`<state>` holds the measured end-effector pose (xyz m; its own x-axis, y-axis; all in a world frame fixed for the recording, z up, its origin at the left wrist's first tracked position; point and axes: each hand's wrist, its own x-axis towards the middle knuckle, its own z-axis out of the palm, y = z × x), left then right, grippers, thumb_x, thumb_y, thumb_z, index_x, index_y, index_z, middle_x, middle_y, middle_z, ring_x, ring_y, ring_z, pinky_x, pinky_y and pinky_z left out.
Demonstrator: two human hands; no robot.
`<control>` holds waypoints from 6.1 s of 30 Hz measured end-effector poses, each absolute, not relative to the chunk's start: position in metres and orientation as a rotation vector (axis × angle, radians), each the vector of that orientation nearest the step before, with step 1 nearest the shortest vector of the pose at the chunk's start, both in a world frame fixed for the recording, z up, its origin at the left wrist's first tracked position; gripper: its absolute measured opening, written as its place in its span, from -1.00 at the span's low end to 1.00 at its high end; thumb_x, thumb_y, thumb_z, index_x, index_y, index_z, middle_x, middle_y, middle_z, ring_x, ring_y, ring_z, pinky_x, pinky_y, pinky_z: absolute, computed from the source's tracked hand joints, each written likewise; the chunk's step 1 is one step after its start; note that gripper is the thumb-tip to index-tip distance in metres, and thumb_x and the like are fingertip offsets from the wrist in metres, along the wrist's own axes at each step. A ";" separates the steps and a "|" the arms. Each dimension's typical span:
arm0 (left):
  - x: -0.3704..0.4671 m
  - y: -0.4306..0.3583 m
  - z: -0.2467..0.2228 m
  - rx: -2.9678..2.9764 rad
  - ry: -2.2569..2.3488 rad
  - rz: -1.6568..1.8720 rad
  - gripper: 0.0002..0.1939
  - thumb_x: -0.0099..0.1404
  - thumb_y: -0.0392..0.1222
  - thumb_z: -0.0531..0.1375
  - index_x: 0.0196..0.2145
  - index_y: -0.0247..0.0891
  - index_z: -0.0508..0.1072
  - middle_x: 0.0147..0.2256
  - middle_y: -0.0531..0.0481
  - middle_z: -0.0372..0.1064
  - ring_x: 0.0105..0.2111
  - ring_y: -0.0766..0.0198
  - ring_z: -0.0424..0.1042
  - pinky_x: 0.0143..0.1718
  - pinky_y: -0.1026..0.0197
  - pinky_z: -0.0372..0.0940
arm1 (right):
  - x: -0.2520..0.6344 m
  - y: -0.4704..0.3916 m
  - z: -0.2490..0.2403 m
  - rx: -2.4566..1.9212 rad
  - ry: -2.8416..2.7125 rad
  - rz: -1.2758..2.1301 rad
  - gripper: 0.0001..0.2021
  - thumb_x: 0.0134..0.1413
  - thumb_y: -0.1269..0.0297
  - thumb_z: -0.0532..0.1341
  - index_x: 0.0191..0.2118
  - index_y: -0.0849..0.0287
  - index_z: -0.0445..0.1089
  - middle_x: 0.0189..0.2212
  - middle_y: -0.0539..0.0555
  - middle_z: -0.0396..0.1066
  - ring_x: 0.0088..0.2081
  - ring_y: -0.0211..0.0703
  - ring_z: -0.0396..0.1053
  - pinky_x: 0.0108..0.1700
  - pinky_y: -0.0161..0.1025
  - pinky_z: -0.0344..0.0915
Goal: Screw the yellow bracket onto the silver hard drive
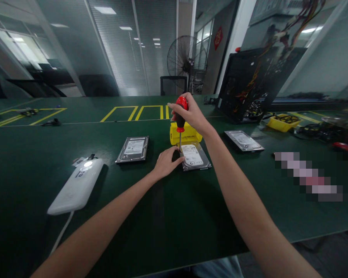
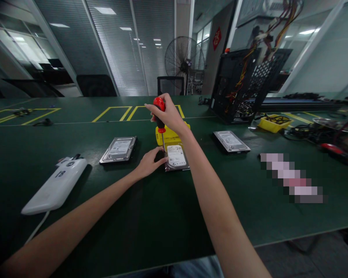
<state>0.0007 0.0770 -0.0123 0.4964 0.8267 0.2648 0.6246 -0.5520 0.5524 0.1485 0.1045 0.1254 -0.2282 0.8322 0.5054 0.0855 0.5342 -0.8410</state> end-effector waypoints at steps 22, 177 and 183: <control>0.001 0.077 -0.015 2.370 1.186 0.763 -0.53 0.34 0.14 0.06 0.04 -0.23 0.26 0.07 -0.17 0.35 0.09 -0.01 0.32 0.09 -0.10 0.21 | 0.145 0.111 0.123 -0.653 -1.638 0.879 -0.61 0.09 -0.10 0.18 -0.13 0.07 0.20 -0.35 -0.03 0.28 -0.38 -0.32 0.34 -0.30 -0.30 0.35; 0.001 0.074 -0.012 2.344 1.241 0.699 -0.46 0.30 0.21 0.07 0.03 -0.26 0.24 0.05 -0.20 0.34 0.05 -0.02 0.34 0.06 -0.09 0.22 | 0.157 0.117 0.121 -0.538 -1.595 1.043 -0.56 0.07 -0.17 0.14 -0.18 0.14 0.30 -0.30 0.01 0.34 -0.29 -0.29 0.36 -0.22 -0.30 0.31; 0.001 0.074 -0.013 2.342 1.241 0.689 -0.47 0.31 0.20 0.06 0.03 -0.27 0.23 0.07 -0.21 0.32 0.07 -0.02 0.31 0.08 -0.10 0.20 | 0.154 0.115 0.120 -0.530 -1.569 1.056 -0.57 0.04 -0.16 0.19 -0.19 0.11 0.27 -0.30 0.02 0.36 -0.26 -0.27 0.38 -0.16 -0.27 0.32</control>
<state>0.0009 0.0738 -0.0128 0.4840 0.8429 0.2351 0.6454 -0.5253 0.5546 0.1544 0.1152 0.1196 -0.2823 0.7949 0.5370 -0.1984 0.4993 -0.8434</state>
